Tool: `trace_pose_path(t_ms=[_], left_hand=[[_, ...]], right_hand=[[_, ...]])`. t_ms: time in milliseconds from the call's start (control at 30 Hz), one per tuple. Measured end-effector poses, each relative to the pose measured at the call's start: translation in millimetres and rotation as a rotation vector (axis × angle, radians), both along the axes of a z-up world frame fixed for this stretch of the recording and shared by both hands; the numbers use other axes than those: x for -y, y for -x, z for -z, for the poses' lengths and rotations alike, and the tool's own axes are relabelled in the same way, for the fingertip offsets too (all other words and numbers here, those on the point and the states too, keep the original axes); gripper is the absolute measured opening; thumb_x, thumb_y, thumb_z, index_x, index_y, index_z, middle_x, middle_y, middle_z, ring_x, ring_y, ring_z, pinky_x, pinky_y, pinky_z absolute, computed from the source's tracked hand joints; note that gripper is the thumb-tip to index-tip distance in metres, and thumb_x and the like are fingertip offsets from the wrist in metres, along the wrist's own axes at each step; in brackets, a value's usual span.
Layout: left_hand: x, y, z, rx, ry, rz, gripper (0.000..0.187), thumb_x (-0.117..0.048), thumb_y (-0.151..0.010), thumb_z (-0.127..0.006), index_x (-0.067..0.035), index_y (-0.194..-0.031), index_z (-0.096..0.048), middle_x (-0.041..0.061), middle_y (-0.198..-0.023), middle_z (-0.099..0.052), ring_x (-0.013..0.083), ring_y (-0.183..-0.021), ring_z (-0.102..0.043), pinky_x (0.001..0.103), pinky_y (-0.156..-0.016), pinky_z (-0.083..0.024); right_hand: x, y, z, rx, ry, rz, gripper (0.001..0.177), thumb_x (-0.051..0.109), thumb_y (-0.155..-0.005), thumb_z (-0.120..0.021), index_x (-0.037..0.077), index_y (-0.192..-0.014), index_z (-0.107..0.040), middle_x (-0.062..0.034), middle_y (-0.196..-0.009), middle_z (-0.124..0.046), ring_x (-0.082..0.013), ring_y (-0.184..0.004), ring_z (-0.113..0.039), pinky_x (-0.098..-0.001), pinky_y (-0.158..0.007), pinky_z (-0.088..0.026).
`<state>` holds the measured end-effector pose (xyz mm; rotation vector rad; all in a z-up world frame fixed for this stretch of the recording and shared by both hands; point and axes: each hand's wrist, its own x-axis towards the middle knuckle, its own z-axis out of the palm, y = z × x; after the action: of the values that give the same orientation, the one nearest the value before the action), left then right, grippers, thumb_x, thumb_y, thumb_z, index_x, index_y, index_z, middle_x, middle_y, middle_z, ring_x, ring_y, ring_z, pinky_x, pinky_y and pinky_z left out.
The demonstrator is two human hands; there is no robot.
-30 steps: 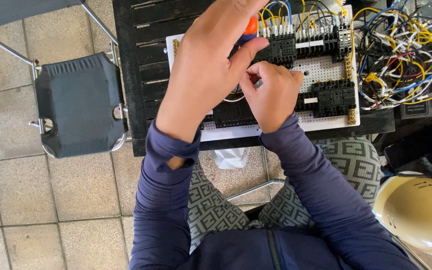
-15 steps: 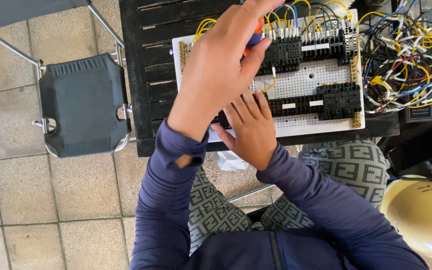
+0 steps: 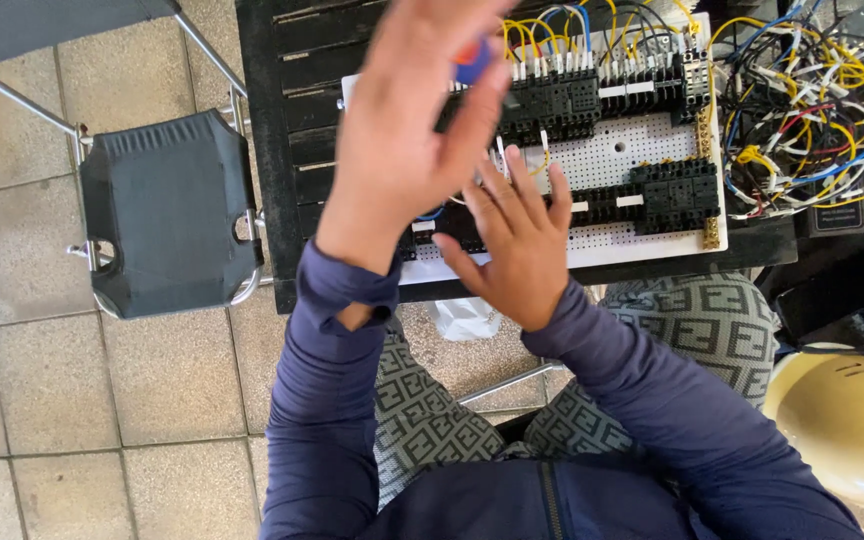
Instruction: The person uses a screwdriver to tighten screws on a terminal block, securing various colored wires into the connection points on a white breadboard. The person repeatedly inserts wire ends into the terminals and tightens them with the tool.
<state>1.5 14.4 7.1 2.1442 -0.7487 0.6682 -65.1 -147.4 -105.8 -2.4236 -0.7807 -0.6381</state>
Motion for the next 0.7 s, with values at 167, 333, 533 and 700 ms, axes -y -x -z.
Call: trace_pose_path(t_ms=[167,333,533,700], left_hand=[[-32,-4,-6,0.024,-0.032,-0.132,0.012,0.0,-0.102,-0.061,-0.002,-0.109,-0.051,0.015,-0.104,-0.059,0.0305,-0.084,-0.06,0.04,-0.073,-0.053],[-48,-1,-1,-0.014,0.014,-0.067,0.024,0.009,-0.099,-0.061,-0.007,-0.115,-0.052,0.011,-0.105,-0.055,0.0271,-0.082,-0.051,0.038,-0.074,-0.049],[-58,-5,13,0.101,0.015,-0.067,0.031,0.01,-0.099,-0.062,-0.008,-0.124,-0.054,0.01,-0.107,-0.061,0.0279,-0.092,-0.056,0.04,-0.079,-0.05],[-60,-8,20,0.053,0.008,-0.024,0.045,0.009,-0.1,-0.062,-0.017,-0.136,-0.054,0.011,-0.111,-0.062,0.027,-0.099,-0.062,0.041,-0.088,-0.053]], right_hand=[[21,-20,-9,-0.124,0.036,-0.117,0.038,0.031,-0.104,-0.068,-0.002,-0.12,-0.07,-0.02,-0.127,-0.072,-0.0379,-0.118,-0.068,-0.0571,-0.113,-0.041],[20,-13,8,-0.149,0.06,-0.108,0.046,0.037,-0.106,-0.066,0.004,-0.137,-0.063,-0.0139,-0.141,-0.061,-0.0394,-0.137,-0.053,-0.0611,-0.121,-0.03],[6,-14,-4,-0.061,0.18,-0.152,0.052,0.045,-0.108,-0.066,0.01,-0.146,-0.063,-0.0111,-0.159,-0.049,-0.0373,-0.151,-0.036,-0.0609,-0.12,-0.018],[9,-14,-1,-0.122,0.095,-0.141,0.044,0.042,-0.107,-0.065,0.007,-0.135,-0.068,-0.0059,-0.15,-0.06,-0.0367,-0.149,-0.038,-0.0612,-0.119,-0.018]])
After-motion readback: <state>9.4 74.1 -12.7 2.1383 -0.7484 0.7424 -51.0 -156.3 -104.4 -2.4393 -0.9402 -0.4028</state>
